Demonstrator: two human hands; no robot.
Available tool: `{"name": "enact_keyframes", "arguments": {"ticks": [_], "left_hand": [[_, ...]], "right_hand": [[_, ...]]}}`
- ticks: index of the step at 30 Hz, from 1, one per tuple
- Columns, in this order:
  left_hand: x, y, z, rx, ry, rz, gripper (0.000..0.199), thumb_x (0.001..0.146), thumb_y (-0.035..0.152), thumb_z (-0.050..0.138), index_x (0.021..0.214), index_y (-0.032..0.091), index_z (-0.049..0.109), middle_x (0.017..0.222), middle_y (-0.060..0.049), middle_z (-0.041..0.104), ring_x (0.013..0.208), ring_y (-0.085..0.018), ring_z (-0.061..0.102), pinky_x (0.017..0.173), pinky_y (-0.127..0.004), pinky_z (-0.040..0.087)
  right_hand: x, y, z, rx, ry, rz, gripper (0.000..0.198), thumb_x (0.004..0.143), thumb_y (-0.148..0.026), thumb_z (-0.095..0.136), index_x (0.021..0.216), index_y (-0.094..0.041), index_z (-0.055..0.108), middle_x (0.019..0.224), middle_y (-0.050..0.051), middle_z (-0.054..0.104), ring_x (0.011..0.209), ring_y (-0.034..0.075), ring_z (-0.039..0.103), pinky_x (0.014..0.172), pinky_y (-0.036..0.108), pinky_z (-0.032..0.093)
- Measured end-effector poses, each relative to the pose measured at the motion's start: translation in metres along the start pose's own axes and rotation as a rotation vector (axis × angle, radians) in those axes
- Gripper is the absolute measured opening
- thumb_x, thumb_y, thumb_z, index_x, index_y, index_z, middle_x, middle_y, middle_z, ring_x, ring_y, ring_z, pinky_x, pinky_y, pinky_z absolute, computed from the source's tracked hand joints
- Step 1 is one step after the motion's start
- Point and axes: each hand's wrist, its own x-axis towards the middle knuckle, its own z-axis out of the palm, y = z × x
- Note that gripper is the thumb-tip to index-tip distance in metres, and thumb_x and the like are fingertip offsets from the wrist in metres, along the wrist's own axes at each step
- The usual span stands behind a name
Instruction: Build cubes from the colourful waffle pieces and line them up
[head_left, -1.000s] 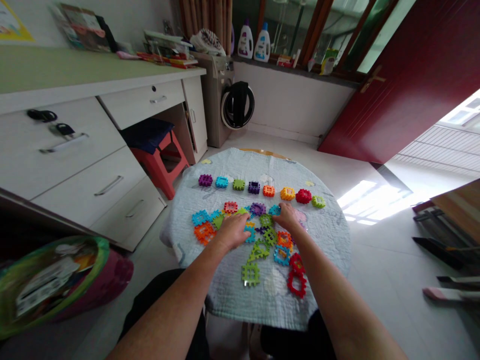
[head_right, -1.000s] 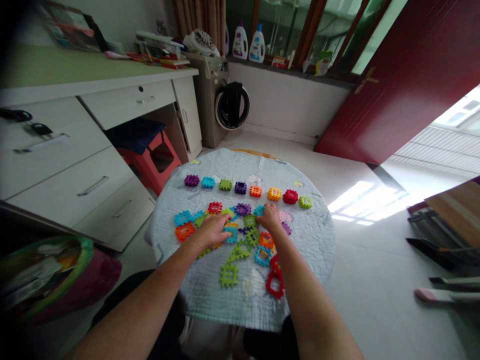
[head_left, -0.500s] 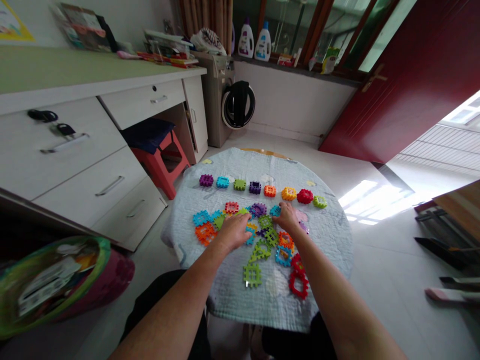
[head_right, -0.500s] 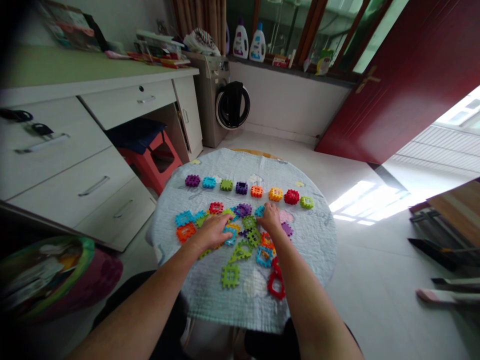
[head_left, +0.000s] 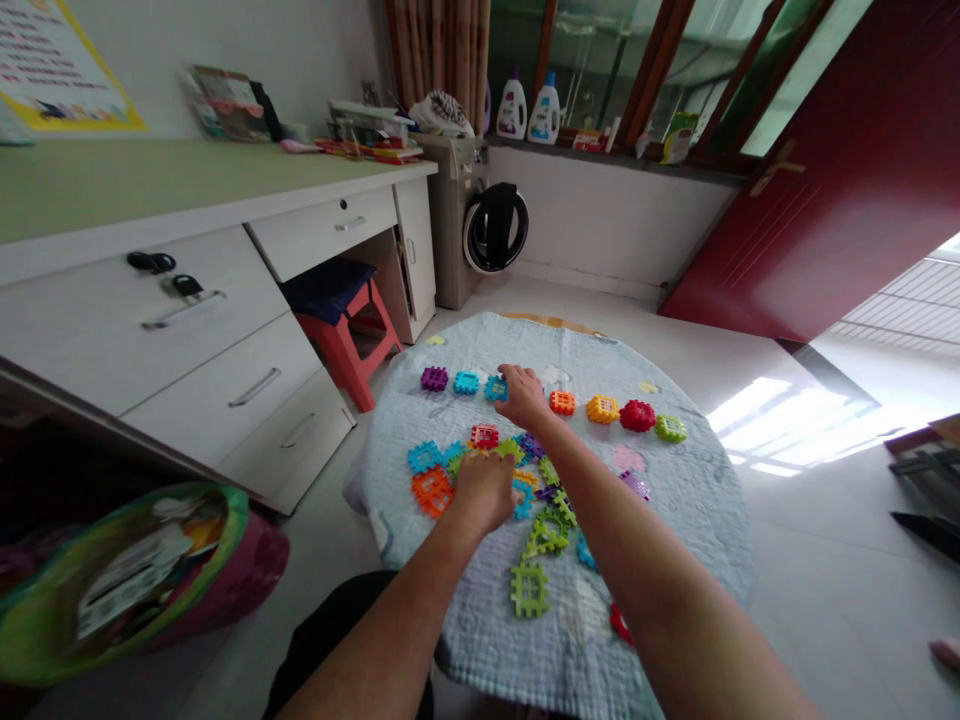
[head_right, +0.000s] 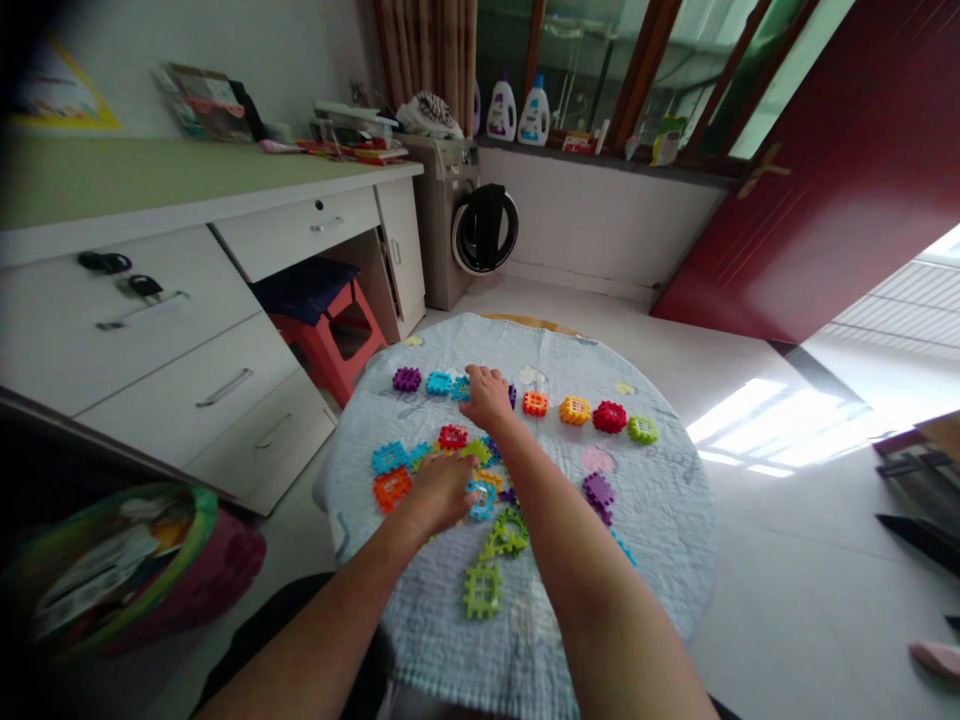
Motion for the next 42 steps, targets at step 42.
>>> {"name": "enact_keyframes", "arguments": {"ticks": [42], "left_hand": [[-0.007, -0.067, -0.024, 0.0, -0.008, -0.177, 0.033, 0.079, 0.014, 0.05, 0.109, 0.02, 0.061, 0.12, -0.008, 0.062, 0.112, -0.021, 0.057, 0.098, -0.031, 0.042]], "right_hand": [[-0.202, 0.064, -0.064, 0.078, -0.31, 0.101, 0.043, 0.075, -0.025, 0.063, 0.117, -0.019, 0.06, 0.112, 0.012, 0.063, 0.105, 0.026, 0.057, 0.091, 0.036, 0.04]]}}
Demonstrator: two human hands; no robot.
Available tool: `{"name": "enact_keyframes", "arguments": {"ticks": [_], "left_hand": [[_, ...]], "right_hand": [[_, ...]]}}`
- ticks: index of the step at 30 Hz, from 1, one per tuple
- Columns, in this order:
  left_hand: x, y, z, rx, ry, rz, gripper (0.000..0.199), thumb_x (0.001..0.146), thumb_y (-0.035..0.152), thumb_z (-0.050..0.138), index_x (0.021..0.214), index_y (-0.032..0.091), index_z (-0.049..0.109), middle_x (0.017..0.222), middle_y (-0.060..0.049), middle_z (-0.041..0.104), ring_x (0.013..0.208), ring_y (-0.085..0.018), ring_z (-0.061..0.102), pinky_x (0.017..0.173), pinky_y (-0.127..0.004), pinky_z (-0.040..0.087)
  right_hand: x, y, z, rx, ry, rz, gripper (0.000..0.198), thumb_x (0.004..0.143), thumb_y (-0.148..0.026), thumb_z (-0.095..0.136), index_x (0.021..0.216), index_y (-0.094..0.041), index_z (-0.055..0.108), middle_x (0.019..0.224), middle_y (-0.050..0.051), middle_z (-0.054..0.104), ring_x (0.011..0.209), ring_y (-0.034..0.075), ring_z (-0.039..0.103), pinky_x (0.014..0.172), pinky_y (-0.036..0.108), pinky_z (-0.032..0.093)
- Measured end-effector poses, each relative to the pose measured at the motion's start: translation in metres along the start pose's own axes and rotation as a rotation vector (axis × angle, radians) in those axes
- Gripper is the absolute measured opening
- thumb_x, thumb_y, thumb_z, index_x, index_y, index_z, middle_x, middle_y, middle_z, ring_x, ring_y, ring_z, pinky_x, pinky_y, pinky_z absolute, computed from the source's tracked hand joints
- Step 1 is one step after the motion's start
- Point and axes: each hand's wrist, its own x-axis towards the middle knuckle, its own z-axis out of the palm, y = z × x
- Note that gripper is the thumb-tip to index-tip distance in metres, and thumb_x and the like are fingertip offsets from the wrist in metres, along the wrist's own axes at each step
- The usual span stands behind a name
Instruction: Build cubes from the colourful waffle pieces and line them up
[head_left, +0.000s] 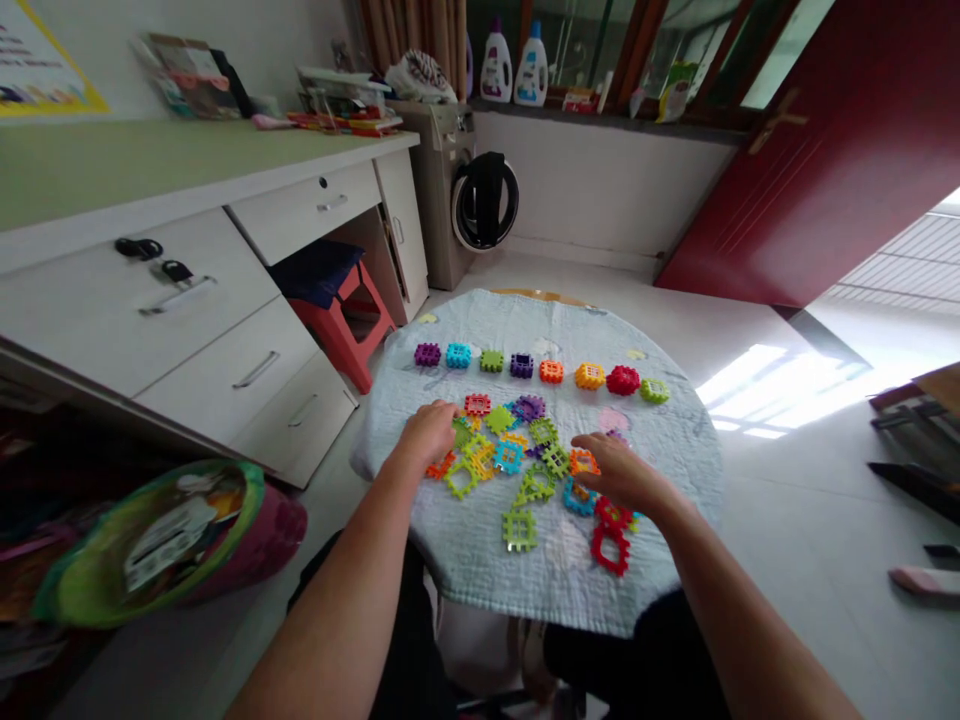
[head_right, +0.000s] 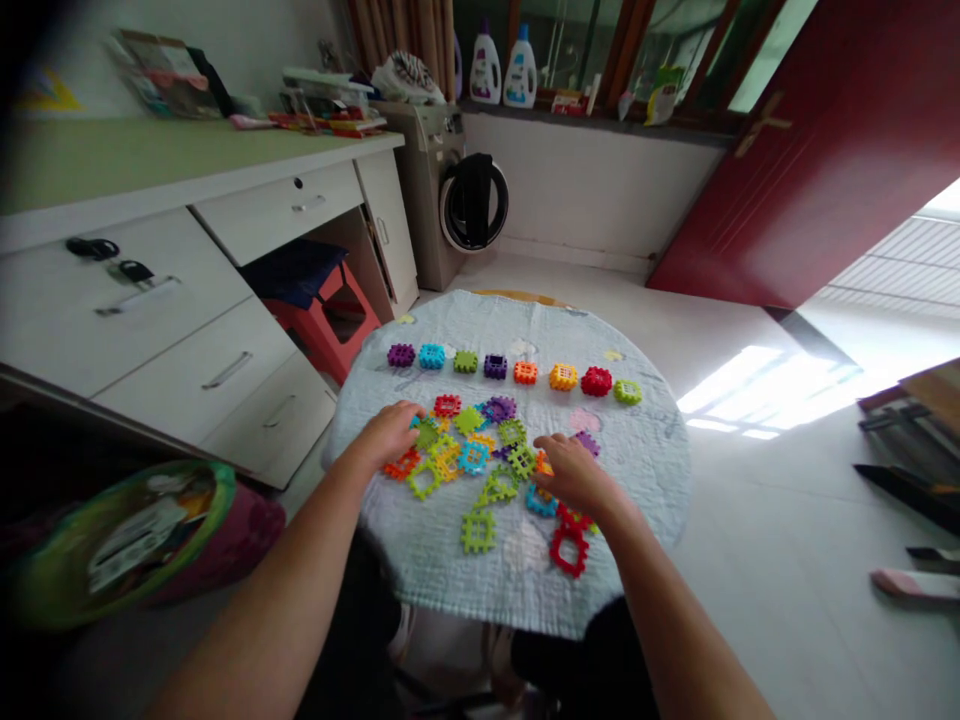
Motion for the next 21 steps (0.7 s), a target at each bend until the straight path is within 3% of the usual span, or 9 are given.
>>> {"name": "enact_keyframes", "arguments": {"ticks": [4, 10, 13, 18, 21], "left_hand": [[0.004, -0.032, -0.006, -0.022, 0.028, -0.146, 0.037, 0.078, 0.012, 0.048, 0.112, 0.019, 0.059, 0.125, -0.008, 0.06, 0.114, -0.02, 0.057, 0.097, -0.028, 0.042], [0.004, -0.052, -0.008, 0.013, -0.021, -0.22, 0.035, 0.077, 0.014, 0.052, 0.11, 0.019, 0.06, 0.119, -0.009, 0.064, 0.109, -0.02, 0.059, 0.093, -0.026, 0.044], [0.004, -0.04, -0.003, 0.054, -0.01, -0.206, 0.035, 0.078, 0.019, 0.054, 0.112, 0.019, 0.059, 0.119, -0.01, 0.062, 0.108, -0.022, 0.059, 0.093, -0.028, 0.044], [0.006, 0.001, 0.014, 0.105, -0.034, 0.046, 0.042, 0.074, 0.03, 0.064, 0.114, 0.019, 0.059, 0.118, -0.01, 0.059, 0.111, -0.024, 0.055, 0.097, -0.031, 0.041], [0.006, 0.016, 0.021, 0.173, -0.05, 0.038, 0.047, 0.071, 0.024, 0.066, 0.116, 0.018, 0.057, 0.114, -0.011, 0.059, 0.106, -0.025, 0.057, 0.092, -0.031, 0.043]], "right_hand": [[-0.028, -0.011, 0.014, 0.101, -0.039, -0.023, 0.042, 0.075, -0.024, 0.062, 0.118, -0.023, 0.06, 0.115, 0.01, 0.063, 0.108, 0.025, 0.056, 0.094, 0.036, 0.039], [-0.019, -0.008, 0.035, 0.074, 0.011, -0.002, 0.039, 0.076, -0.019, 0.06, 0.114, -0.018, 0.061, 0.114, 0.012, 0.065, 0.109, 0.024, 0.058, 0.094, 0.032, 0.04], [-0.011, -0.002, 0.037, 0.062, 0.034, 0.009, 0.035, 0.077, -0.016, 0.057, 0.113, -0.016, 0.061, 0.111, 0.011, 0.066, 0.106, 0.023, 0.059, 0.093, 0.03, 0.04], [-0.006, -0.004, 0.032, 0.042, 0.009, -0.015, 0.03, 0.08, -0.018, 0.056, 0.109, -0.016, 0.061, 0.103, 0.01, 0.067, 0.096, 0.021, 0.061, 0.085, 0.028, 0.041], [-0.007, -0.006, 0.032, 0.039, -0.013, -0.045, 0.029, 0.08, -0.019, 0.056, 0.108, -0.014, 0.061, 0.102, 0.011, 0.067, 0.095, 0.021, 0.06, 0.083, 0.028, 0.041]]}}
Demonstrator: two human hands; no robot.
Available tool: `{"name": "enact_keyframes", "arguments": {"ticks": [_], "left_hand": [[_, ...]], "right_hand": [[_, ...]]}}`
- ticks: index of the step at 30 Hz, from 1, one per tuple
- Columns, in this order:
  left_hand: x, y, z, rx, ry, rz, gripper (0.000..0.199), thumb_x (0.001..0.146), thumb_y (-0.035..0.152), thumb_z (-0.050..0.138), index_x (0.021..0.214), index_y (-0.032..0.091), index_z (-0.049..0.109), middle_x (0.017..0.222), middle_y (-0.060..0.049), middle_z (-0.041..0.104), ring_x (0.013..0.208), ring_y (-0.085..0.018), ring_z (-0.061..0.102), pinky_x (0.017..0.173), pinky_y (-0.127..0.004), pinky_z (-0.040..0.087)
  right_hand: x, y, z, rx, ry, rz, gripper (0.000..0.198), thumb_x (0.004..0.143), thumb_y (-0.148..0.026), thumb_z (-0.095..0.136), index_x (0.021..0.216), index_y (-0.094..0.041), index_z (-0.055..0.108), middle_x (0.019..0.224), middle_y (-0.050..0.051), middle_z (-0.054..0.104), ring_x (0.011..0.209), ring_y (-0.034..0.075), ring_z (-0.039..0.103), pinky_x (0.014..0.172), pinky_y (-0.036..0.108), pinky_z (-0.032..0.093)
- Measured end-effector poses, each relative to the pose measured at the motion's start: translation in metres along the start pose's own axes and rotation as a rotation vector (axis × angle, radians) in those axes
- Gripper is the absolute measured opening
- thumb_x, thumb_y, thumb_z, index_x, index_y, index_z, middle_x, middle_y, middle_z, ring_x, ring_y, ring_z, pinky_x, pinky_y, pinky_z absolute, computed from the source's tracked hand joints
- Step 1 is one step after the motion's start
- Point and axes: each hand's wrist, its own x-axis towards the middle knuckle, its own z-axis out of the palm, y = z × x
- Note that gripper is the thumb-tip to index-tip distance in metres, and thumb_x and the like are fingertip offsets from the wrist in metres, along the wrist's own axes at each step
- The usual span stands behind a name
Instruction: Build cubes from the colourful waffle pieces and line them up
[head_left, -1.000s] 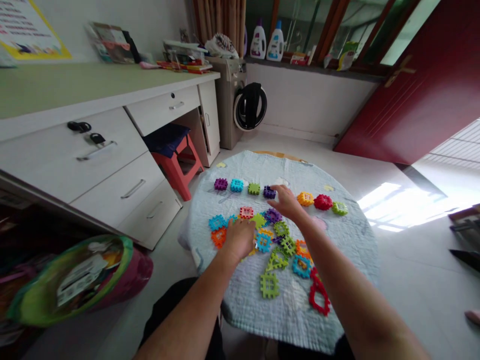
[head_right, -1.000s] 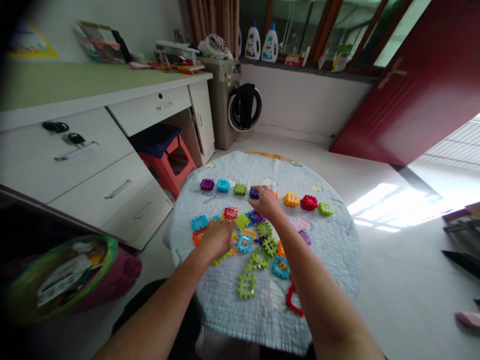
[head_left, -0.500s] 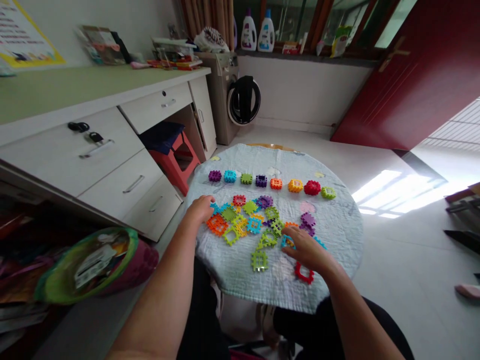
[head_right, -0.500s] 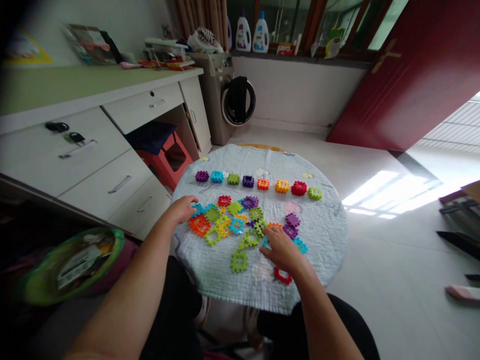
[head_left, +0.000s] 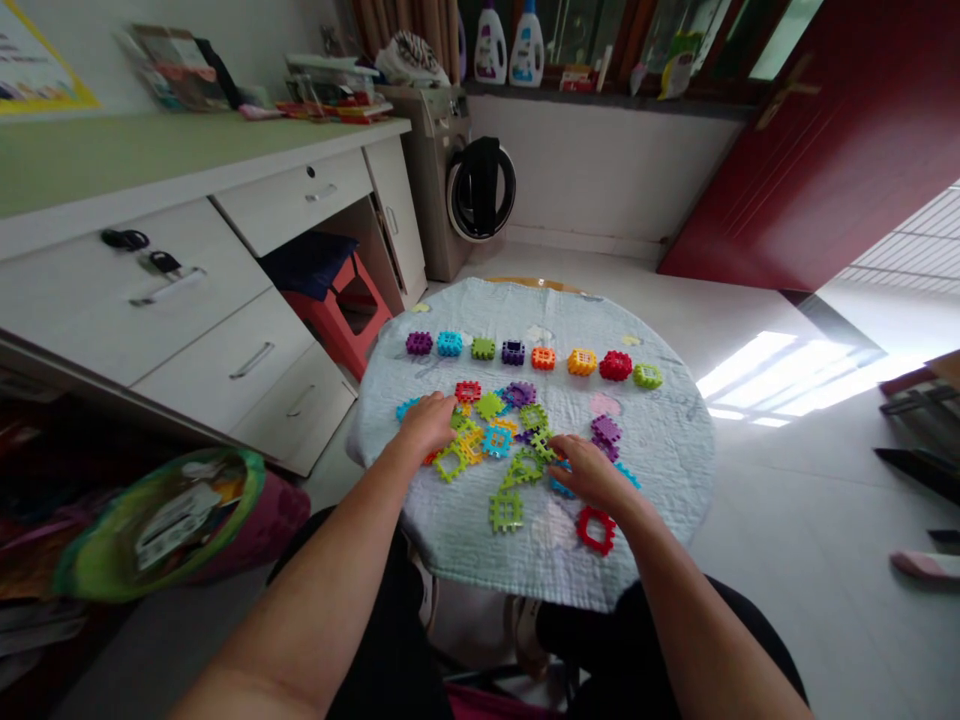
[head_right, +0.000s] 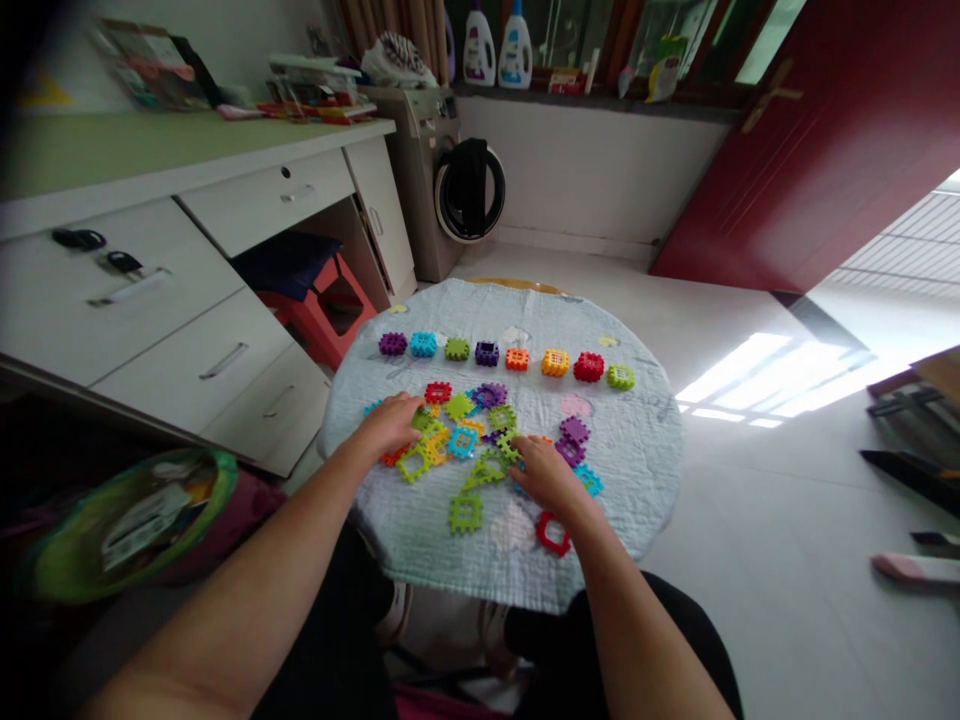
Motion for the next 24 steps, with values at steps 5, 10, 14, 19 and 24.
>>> {"name": "enact_keyframes", "arguments": {"ticks": [5, 10, 14, 19, 24], "left_hand": [[0.001, 0.002, 0.0, -0.032, 0.093, 0.001, 0.044, 0.071, 0.012, 0.059, 0.115, 0.017, 0.054, 0.11, -0.01, 0.06, 0.101, -0.023, 0.058, 0.088, -0.03, 0.043], [0.003, 0.004, -0.002, -0.132, 0.142, 0.081, 0.023, 0.071, 0.008, 0.052, 0.09, 0.02, 0.058, 0.096, -0.005, 0.062, 0.091, -0.02, 0.059, 0.082, -0.028, 0.044], [0.003, 0.012, 0.002, -0.191, 0.226, 0.112, 0.021, 0.07, 0.013, 0.058, 0.09, 0.021, 0.057, 0.097, -0.005, 0.06, 0.092, -0.02, 0.058, 0.082, -0.029, 0.044], [0.003, 0.001, 0.001, -0.454, -0.049, 0.261, 0.04, 0.064, 0.028, 0.068, 0.102, 0.019, 0.056, 0.099, -0.004, 0.061, 0.091, -0.02, 0.059, 0.081, -0.029, 0.047], [0.004, -0.014, -0.006, -0.452, 0.08, 0.207, 0.033, 0.068, 0.022, 0.059, 0.101, 0.017, 0.057, 0.101, -0.006, 0.062, 0.094, -0.02, 0.06, 0.086, -0.03, 0.046]], "right_hand": [[0.0, 0.0, 0.001, 0.004, -0.009, 0.008, 0.031, 0.081, -0.018, 0.057, 0.111, -0.011, 0.06, 0.105, 0.013, 0.066, 0.097, 0.021, 0.06, 0.085, 0.028, 0.041], [0.0, -0.001, -0.003, -0.006, -0.009, -0.01, 0.03, 0.08, -0.018, 0.058, 0.11, -0.012, 0.061, 0.104, 0.012, 0.066, 0.097, 0.021, 0.06, 0.085, 0.028, 0.041], [0.0, -0.001, -0.003, 0.008, -0.005, -0.008, 0.031, 0.08, -0.019, 0.058, 0.11, -0.012, 0.061, 0.104, 0.012, 0.066, 0.095, 0.02, 0.061, 0.085, 0.028, 0.042], [-0.002, 0.006, -0.003, 0.036, 0.012, 0.007, 0.033, 0.079, -0.02, 0.059, 0.111, -0.012, 0.06, 0.105, 0.012, 0.066, 0.094, 0.02, 0.061, 0.083, 0.028, 0.042], [-0.003, 0.013, -0.011, 0.054, 0.052, 0.069, 0.031, 0.08, -0.02, 0.058, 0.11, -0.012, 0.061, 0.103, 0.011, 0.067, 0.09, 0.018, 0.061, 0.078, 0.026, 0.042]]}}
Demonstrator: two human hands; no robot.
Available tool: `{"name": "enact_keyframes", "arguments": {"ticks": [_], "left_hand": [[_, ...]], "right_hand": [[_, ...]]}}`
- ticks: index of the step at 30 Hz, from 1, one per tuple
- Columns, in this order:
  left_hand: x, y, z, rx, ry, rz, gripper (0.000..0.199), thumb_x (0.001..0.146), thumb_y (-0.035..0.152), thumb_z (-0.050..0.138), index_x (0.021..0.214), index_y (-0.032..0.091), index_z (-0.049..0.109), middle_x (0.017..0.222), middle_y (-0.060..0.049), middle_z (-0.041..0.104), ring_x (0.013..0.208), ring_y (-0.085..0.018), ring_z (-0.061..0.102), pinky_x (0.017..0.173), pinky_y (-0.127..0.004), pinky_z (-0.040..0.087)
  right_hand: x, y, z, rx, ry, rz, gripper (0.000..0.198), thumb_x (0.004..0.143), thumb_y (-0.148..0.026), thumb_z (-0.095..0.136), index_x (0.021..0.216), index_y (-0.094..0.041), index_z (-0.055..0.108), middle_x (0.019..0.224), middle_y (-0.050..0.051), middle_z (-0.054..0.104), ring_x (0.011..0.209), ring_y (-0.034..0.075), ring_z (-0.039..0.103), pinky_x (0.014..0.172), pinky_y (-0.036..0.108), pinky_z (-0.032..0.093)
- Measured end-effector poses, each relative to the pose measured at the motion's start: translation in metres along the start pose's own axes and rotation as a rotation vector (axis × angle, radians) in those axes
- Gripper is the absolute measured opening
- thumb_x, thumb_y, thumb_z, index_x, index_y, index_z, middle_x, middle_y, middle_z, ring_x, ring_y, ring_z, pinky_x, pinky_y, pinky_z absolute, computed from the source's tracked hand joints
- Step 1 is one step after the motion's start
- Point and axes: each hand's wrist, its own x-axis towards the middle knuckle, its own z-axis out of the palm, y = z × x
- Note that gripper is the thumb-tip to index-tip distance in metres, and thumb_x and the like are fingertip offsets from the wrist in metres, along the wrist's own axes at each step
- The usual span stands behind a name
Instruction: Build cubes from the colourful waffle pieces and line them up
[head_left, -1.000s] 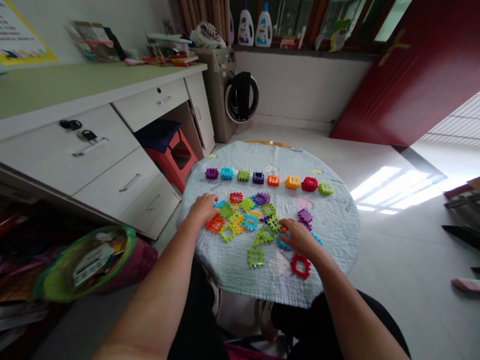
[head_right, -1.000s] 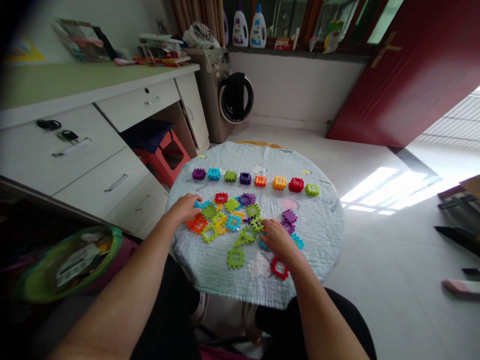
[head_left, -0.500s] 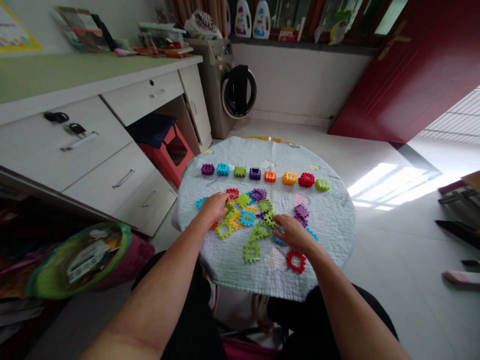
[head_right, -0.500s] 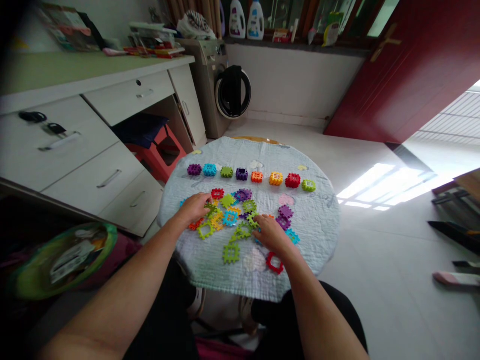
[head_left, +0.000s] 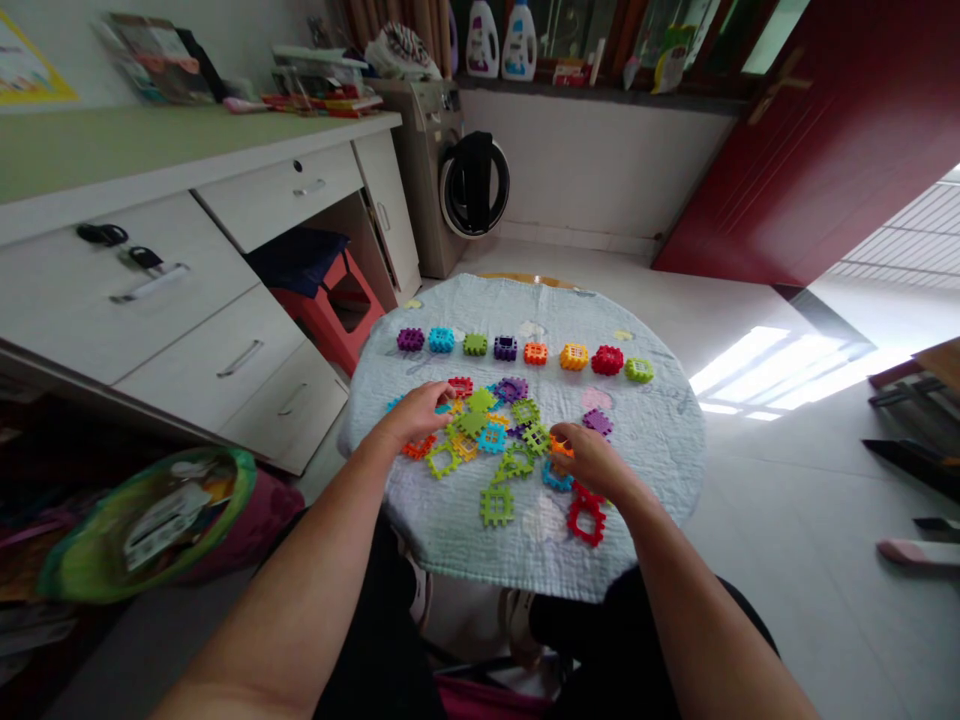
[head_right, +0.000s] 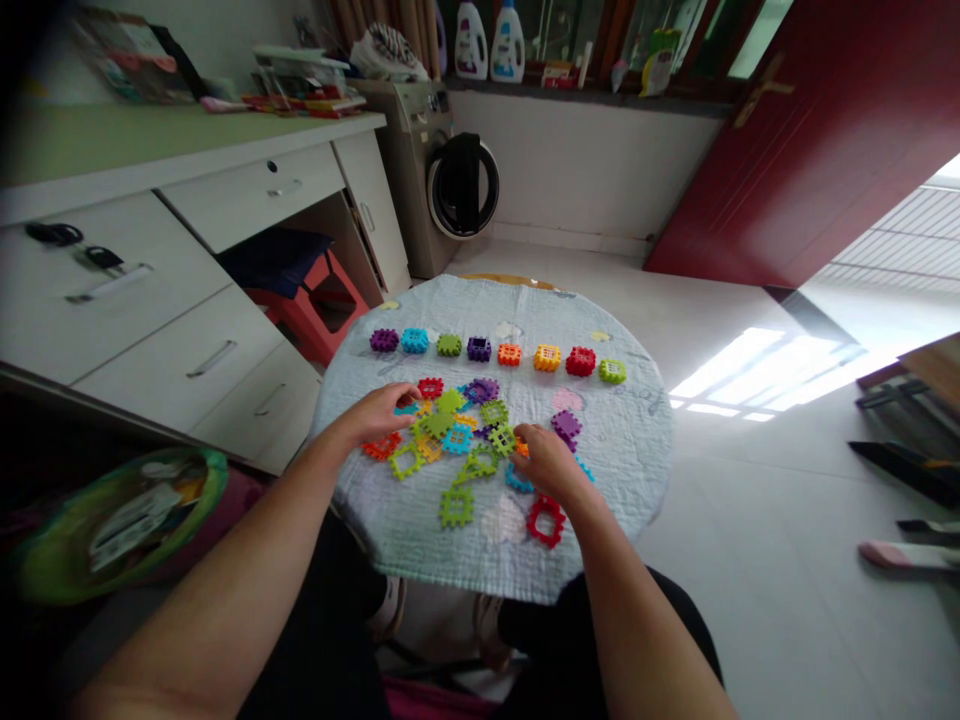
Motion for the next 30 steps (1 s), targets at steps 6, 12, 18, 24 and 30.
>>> {"name": "enact_keyframes", "arguments": {"ticks": [6, 12, 18, 24, 30], "left_hand": [[0.004, 0.015, 0.018, 0.177, -0.048, -0.008, 0.039, 0.074, 0.033, 0.062, 0.108, 0.015, 0.059, 0.109, -0.011, 0.063, 0.099, -0.023, 0.06, 0.089, -0.031, 0.045], [0.007, 0.035, 0.036, 0.32, -0.061, -0.007, 0.043, 0.077, 0.035, 0.061, 0.113, 0.014, 0.057, 0.116, -0.014, 0.062, 0.112, -0.027, 0.055, 0.097, -0.034, 0.041], [0.007, 0.043, 0.039, 0.324, -0.078, -0.06, 0.048, 0.075, 0.031, 0.063, 0.12, 0.017, 0.053, 0.121, -0.013, 0.06, 0.114, -0.026, 0.054, 0.099, -0.034, 0.04], [0.007, 0.046, 0.039, 0.299, -0.066, -0.044, 0.057, 0.067, 0.024, 0.065, 0.122, 0.017, 0.053, 0.121, -0.015, 0.059, 0.112, -0.028, 0.056, 0.097, -0.035, 0.042], [0.007, 0.048, 0.039, 0.25, -0.064, -0.034, 0.059, 0.065, 0.02, 0.066, 0.123, 0.021, 0.053, 0.121, -0.011, 0.06, 0.114, -0.027, 0.055, 0.098, -0.035, 0.041]], "right_hand": [[0.001, 0.009, -0.014, 0.009, 0.044, 0.126, 0.025, 0.082, -0.024, 0.055, 0.104, -0.014, 0.064, 0.098, 0.009, 0.069, 0.085, 0.017, 0.063, 0.071, 0.025, 0.042], [-0.002, 0.016, -0.023, 0.019, 0.102, 0.21, 0.029, 0.083, -0.026, 0.059, 0.109, -0.013, 0.062, 0.097, 0.009, 0.069, 0.084, 0.016, 0.063, 0.073, 0.025, 0.042], [-0.002, 0.014, -0.023, 0.027, 0.077, 0.214, 0.028, 0.084, -0.027, 0.058, 0.108, -0.014, 0.062, 0.096, 0.008, 0.07, 0.082, 0.016, 0.064, 0.07, 0.024, 0.042], [-0.003, 0.014, -0.023, 0.029, 0.077, 0.186, 0.027, 0.084, -0.028, 0.058, 0.107, -0.015, 0.063, 0.095, 0.008, 0.07, 0.083, 0.016, 0.063, 0.071, 0.025, 0.042], [0.001, 0.013, -0.017, -0.025, 0.089, 0.113, 0.026, 0.085, -0.028, 0.056, 0.107, -0.015, 0.064, 0.1, 0.009, 0.069, 0.09, 0.018, 0.062, 0.078, 0.027, 0.043]]}}
